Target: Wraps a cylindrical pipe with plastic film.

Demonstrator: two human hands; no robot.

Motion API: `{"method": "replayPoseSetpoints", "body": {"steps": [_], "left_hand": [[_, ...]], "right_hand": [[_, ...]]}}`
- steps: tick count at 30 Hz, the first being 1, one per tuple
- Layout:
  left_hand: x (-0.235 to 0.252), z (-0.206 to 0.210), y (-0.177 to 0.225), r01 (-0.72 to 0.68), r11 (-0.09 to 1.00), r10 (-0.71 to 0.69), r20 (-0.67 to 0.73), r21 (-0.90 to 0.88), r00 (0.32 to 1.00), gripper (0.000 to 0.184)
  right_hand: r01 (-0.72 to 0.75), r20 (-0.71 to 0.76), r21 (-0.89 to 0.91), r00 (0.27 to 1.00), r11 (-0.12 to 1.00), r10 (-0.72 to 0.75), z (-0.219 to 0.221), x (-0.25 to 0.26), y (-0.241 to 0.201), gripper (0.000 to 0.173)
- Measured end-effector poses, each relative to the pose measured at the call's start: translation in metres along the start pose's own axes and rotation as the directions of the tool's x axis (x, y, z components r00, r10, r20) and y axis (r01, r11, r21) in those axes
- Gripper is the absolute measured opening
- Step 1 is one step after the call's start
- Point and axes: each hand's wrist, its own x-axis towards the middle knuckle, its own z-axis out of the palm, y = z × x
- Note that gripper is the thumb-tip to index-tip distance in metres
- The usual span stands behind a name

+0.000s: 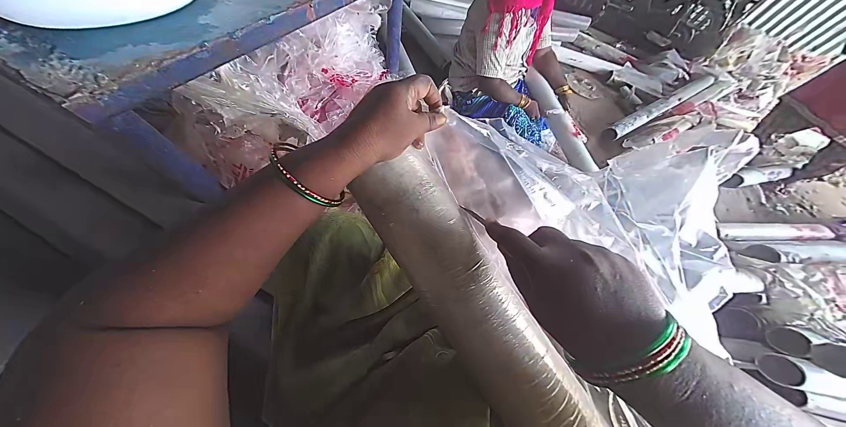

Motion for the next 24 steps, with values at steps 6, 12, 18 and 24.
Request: {"method": "replayPoseSetpoints", "body": {"steps": [6, 12, 18, 24], "left_hand": [[-0.002, 0.001, 0.001, -0.028, 0.999, 0.027, -0.017, -0.023, 0.999, 0.013], [-0.002, -0.001, 0.014, -0.065, 0.996, 0.063, -0.040, -0.055, 0.997, 0.013], [0.002, -0.001, 0.022, -0.078, 0.994, 0.076, -0.021, -0.071, 0.997, 0.013], [0.003, -0.002, 0.015, -0.078, 0.985, 0.079, -0.003, -0.153, 0.997, 0.010]], "right_hand": [[-0.021, 0.021, -0.048, 1.000, 0.999, 0.022, -0.014, -0.027, 0.002, 0.029], [-0.058, -0.051, 0.069, 0.997, 0.996, 0.062, -0.032, -0.028, 0.013, 0.030], [-0.007, -0.148, 0.021, 0.989, 1.000, 0.010, -0.045, -0.019, 0.017, 0.029], [-0.080, -0.135, 0.073, 0.987, 0.994, 0.089, -0.074, -0.019, 0.040, 0.032]]}}
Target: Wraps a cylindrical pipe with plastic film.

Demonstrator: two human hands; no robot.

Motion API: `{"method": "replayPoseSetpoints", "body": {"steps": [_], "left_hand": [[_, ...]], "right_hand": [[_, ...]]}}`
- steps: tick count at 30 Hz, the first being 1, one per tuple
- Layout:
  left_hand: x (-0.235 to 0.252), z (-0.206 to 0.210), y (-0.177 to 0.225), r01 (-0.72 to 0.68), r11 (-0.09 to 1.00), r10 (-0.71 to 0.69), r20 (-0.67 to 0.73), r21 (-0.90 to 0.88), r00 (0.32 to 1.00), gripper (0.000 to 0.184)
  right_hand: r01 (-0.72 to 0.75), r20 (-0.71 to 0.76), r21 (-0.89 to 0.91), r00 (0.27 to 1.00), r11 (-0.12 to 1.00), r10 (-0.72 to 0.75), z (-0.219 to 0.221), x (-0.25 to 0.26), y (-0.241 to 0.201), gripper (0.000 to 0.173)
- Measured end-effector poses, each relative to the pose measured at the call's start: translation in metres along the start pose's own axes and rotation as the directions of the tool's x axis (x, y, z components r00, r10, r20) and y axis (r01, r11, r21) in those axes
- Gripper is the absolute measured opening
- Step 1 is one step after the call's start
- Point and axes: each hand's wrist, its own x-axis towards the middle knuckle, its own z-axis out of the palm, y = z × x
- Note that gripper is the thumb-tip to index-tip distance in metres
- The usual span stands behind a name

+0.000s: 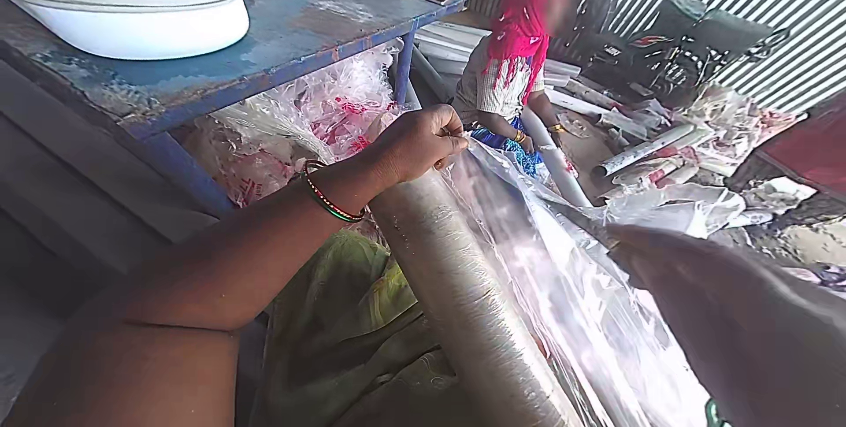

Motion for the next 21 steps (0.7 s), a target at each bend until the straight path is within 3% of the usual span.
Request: {"method": "replayPoseSetpoints", "body": {"steps": [8, 12, 21], "left_hand": [[0.002, 0.002, 0.003, 0.006, 1.000, -0.006, 0.020, 0.004, 1.000, 0.014], [0.001, 0.000, 0.013, 0.019, 0.999, -0.020, 0.031, 0.035, 0.999, 0.015], [0.001, 0.000, 0.012, 0.030, 0.999, -0.031, 0.033, 0.043, 0.999, 0.016]], "right_hand": [[0.085, -0.048, 0.021, 0.995, 0.996, -0.084, 0.033, 0.032, -0.037, 0.025], [0.153, -0.143, -0.058, 0.977, 0.987, -0.160, 0.062, 0.045, -0.030, 0.027], [0.133, -0.086, -0.108, 0.986, 0.985, -0.143, 0.063, 0.054, -0.040, 0.025]]}}
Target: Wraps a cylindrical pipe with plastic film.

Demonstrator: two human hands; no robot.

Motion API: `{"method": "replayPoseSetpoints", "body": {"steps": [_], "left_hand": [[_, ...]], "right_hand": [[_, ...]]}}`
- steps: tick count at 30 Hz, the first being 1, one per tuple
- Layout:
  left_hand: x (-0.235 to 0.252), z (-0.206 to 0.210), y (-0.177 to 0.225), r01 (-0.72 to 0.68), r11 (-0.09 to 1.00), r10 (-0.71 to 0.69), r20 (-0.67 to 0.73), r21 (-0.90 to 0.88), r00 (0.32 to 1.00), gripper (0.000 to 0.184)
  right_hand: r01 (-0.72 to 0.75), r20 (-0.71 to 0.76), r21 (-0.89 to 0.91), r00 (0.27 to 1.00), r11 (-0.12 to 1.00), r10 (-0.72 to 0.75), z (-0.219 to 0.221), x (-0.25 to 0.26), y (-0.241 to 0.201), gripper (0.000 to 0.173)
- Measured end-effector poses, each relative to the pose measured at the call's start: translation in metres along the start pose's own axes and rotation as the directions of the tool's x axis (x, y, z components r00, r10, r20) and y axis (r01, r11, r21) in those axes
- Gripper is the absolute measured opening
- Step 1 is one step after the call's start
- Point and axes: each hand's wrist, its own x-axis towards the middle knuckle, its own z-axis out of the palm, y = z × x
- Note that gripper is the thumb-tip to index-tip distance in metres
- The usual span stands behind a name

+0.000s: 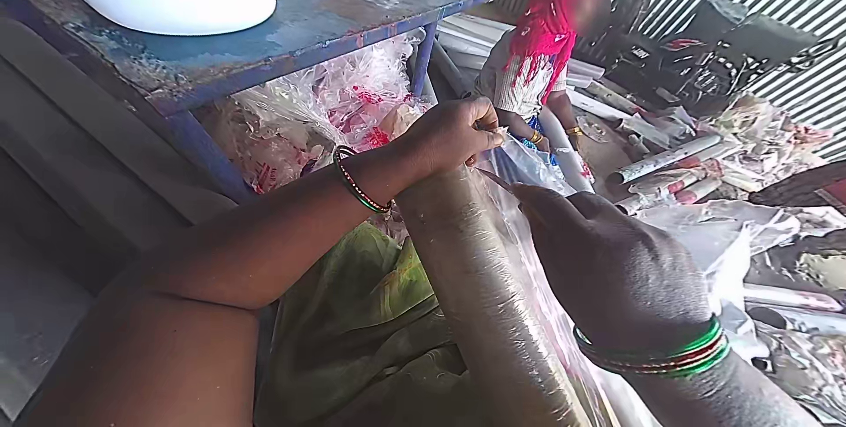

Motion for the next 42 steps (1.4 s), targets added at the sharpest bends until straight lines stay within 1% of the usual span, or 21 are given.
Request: {"method": "replayPoseSetpoints", "body": {"steps": [6, 9, 11, 15, 19, 24, 26, 28, 31, 35, 37, 39, 42], "left_hand": [[0.000, 0.003, -0.003, 0.007, 1.000, -0.007, 0.006, 0.006, 1.000, 0.017], [-0.001, 0.004, -0.002, -0.003, 1.000, 0.003, -0.002, 0.008, 1.000, 0.016], [-0.003, 0.003, 0.001, -0.006, 1.000, 0.006, 0.001, 0.010, 1.000, 0.015], [-0.007, 0.002, 0.004, -0.009, 0.999, 0.010, -0.009, 0.053, 1.000, 0.016], [-0.008, 0.003, -0.006, -0.018, 0.996, 0.019, -0.006, 0.091, 1.000, 0.017], [-0.010, 0.008, -0.017, 0.030, 0.995, -0.029, -0.012, 0.095, 1.000, 0.015], [-0.010, 0.009, -0.022, 0.034, 0.996, -0.033, -0.011, 0.084, 0.999, 0.015], [-0.013, 0.010, -0.024, 0.040, 0.996, -0.040, -0.010, 0.082, 0.999, 0.015], [-0.018, 0.013, -0.021, 0.020, 0.995, -0.019, -0.006, 0.102, 1.000, 0.015], [-0.024, 0.023, -0.014, -0.073, 0.991, 0.074, -0.007, 0.116, 0.997, 0.012], [-0.025, 0.025, -0.008, -0.092, 0.988, 0.095, -0.025, 0.127, 0.995, 0.012], [-0.026, 0.026, -0.004, -0.094, 0.986, 0.101, -0.046, 0.136, 0.994, 0.013], [-0.022, 0.025, -0.002, -0.085, 0.981, 0.097, -0.064, 0.173, 0.993, 0.015]], "right_hand": [[0.008, 0.073, -0.036, 0.997, 0.999, -0.006, 0.003, 0.007, -0.015, 0.021], [-0.020, 0.196, -0.056, 0.980, 0.998, 0.031, 0.007, 0.015, -0.021, 0.023], [-0.029, 0.244, -0.073, 0.969, 0.997, 0.046, 0.012, 0.020, -0.020, 0.020], [-0.028, 0.281, -0.068, 0.959, 0.997, 0.047, 0.014, 0.020, -0.018, 0.020], [-0.029, 0.275, -0.061, 0.960, 0.998, 0.045, 0.007, 0.001, -0.014, 0.016], [-0.062, 0.390, -0.106, 0.915, 0.992, 0.098, 0.008, -0.044, -0.014, 0.023], [-0.081, 0.419, -0.082, 0.901, 0.993, 0.108, 0.002, -0.062, -0.015, 0.027], [-0.087, 0.401, -0.073, 0.909, 0.994, 0.109, -0.004, -0.082, -0.015, 0.030], [-0.052, 0.313, -0.073, 0.947, 0.996, 0.072, -0.009, -0.108, -0.011, 0.032], [-0.065, 0.314, -0.099, 0.945, 0.993, 0.093, -0.031, -0.125, -0.010, 0.033], [-0.083, 0.299, -0.106, 0.948, 0.991, 0.111, -0.040, -0.127, -0.009, 0.031], [-0.115, 0.251, -0.071, 0.959, 0.991, 0.129, -0.044, -0.130, -0.005, 0.028], [-0.196, 0.139, 0.067, 0.973, 0.978, 0.185, -0.052, -0.139, 0.005, 0.025]]}}
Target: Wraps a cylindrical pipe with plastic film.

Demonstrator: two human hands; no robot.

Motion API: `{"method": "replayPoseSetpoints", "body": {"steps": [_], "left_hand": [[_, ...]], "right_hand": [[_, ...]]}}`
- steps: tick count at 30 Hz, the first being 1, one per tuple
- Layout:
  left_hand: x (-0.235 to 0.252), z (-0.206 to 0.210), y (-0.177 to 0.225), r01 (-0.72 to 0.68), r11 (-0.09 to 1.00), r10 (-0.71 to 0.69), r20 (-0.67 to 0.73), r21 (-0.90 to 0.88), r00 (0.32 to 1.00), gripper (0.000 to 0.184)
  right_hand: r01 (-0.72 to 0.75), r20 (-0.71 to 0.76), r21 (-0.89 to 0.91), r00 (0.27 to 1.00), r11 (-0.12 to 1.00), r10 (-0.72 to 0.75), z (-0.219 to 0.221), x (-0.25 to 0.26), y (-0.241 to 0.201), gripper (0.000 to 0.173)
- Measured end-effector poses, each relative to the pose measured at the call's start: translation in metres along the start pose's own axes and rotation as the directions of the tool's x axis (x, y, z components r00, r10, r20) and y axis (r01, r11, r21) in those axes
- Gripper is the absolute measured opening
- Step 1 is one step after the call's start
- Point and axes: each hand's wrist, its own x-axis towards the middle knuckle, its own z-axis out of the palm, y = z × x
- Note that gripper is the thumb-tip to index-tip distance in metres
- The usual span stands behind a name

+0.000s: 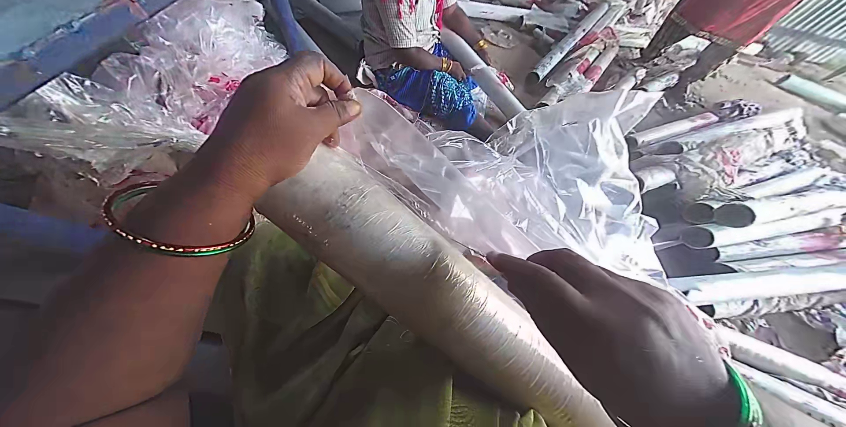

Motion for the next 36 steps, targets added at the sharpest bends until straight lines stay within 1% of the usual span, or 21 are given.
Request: {"method": "replayPoseSetpoints", "body": {"steps": [2, 3, 5, 6, 8, 10, 12, 14, 16, 18, 20, 22, 23, 24, 25, 27, 29, 31, 33, 35, 36], "left_hand": [[0.002, 0.001, 0.002, 0.022, 0.998, -0.023, 0.008, 0.059, 1.000, 0.018], [0.003, 0.001, 0.003, 0.033, 0.996, -0.034, 0.020, 0.081, 0.999, 0.020], [0.004, 0.001, 0.000, 0.048, 0.994, -0.053, 0.043, 0.100, 0.998, 0.023], [0.004, 0.001, -0.001, 0.057, 0.993, -0.063, 0.048, 0.106, 0.997, 0.023], [0.001, 0.001, -0.004, 0.078, 0.991, -0.083, 0.043, 0.110, 0.996, 0.022], [-0.003, -0.001, -0.008, 0.100, 0.991, -0.103, 0.031, 0.085, 0.994, 0.022], [-0.010, -0.005, -0.007, 0.115, 0.991, -0.116, 0.010, 0.068, 0.993, 0.022], [-0.022, -0.010, -0.005, 0.109, 0.992, -0.107, -0.036, 0.061, 0.994, 0.022], [-0.037, -0.016, -0.007, 0.073, 0.995, -0.067, -0.085, 0.069, 0.994, 0.022], [-0.051, -0.027, -0.017, 0.018, 0.998, -0.010, -0.131, 0.064, 0.991, 0.023], [-0.059, -0.038, -0.025, -0.019, 0.998, 0.030, -0.161, 0.066, 0.987, 0.025], [-0.069, -0.045, -0.016, 0.044, 0.997, -0.033, -0.170, 0.064, 0.985, 0.028], [-0.073, -0.048, -0.012, 0.069, 0.996, -0.060, -0.172, 0.047, 0.983, 0.028], [-0.077, -0.050, -0.012, 0.066, 0.998, -0.062, -0.176, 0.017, 0.982, 0.026], [-0.081, -0.053, -0.016, 0.046, 0.999, -0.048, -0.179, -0.016, 0.983, 0.024], [-0.084, -0.057, -0.028, 0.003, 0.999, -0.011, -0.167, -0.050, 0.986, 0.025], [-0.081, -0.059, -0.036, 0.034, 0.999, -0.035, -0.136, -0.015, 0.990, 0.031], [-0.074, -0.058, -0.043, 0.108, 0.991, -0.098, -0.112, 0.083, 0.989, 0.036], [-0.068, -0.056, -0.051, 0.154, 0.974, -0.141, -0.087, 0.168, 0.986, 0.041], [-0.065, -0.056, -0.060, 0.180, 0.969, -0.173, -0.056, 0.168, 0.983, 0.042], [-0.066, -0.055, -0.065, 0.183, 0.970, -0.175, -0.065, 0.158, 0.982, 0.039]], "right_hand": [[-0.096, -0.041, 0.148, 0.994, 0.984, 0.103, -0.009, -0.012, 0.011, 0.024], [-0.160, -0.040, 0.240, 0.984, 0.957, 0.175, -0.012, -0.021, 0.018, 0.026], [-0.271, -0.047, 0.348, 0.951, 0.897, 0.305, -0.011, -0.041, 0.034, 0.039], [-0.326, -0.039, 0.363, 0.930, 0.873, 0.364, -0.008, -0.050, 0.039, 0.048], [-0.426, 0.001, 0.336, 0.892, 0.840, 0.452, 0.000, -0.065, 0.043, 0.058], [-0.483, 0.045, 0.312, 0.868, 0.818, 0.495, 0.010, -0.075, 0.046, 0.056], [-0.507, 0.072, 0.338, 0.854, 0.793, 0.515, 0.022, -0.080, 0.050, 0.044], [-0.516, 0.060, 0.333, 0.847, 0.789, 0.528, 0.030, -0.075, 0.055, 0.036], [-0.488, 0.005, 0.304, 0.860, 0.818, 0.511, 0.039, -0.065, 0.060, 0.037], [-0.437, -0.032, 0.264, 0.887, 0.860, 0.460, 0.047, -0.051, 0.062, 0.040], [-0.432, 0.033, 0.226, 0.899, 0.873, 0.436, 0.054, -0.036, 0.063, 0.042], [-0.442, 0.140, 0.162, 0.895, 0.882, 0.423, 0.062, -0.023, 0.066, 0.032], [-0.447, 0.164, 0.125, 0.890, 0.886, 0.426, 0.067, -0.017, 0.069, 0.025], [-0.437, 0.138, 0.102, 0.896, 0.894, 0.422, 0.074, -0.011, 0.076, 0.020], [-0.422, 0.081, 0.091, 0.906, 0.902, 0.415, 0.079, -0.005, 0.085, 0.017], [-0.433, -0.051, 0.094, 0.897, 0.897, 0.439, 0.077, 0.010, 0.106, 0.020], [-0.414, -0.206, 0.117, 0.879, 0.903, 0.430, 0.063, 0.026, 0.123, 0.024], [-0.393, -0.306, 0.154, 0.853, 0.907, 0.422, 0.046, 0.040, 0.127, 0.027], [-0.357, -0.362, 0.190, 0.841, 0.914, 0.403, 0.034, 0.050, 0.125, 0.028], [-0.321, -0.381, 0.220, 0.841, 0.921, 0.384, 0.032, 0.058, 0.122, 0.029], [-0.320, -0.367, 0.237, 0.845, 0.917, 0.389, 0.033, 0.061, 0.120, 0.030]]}}
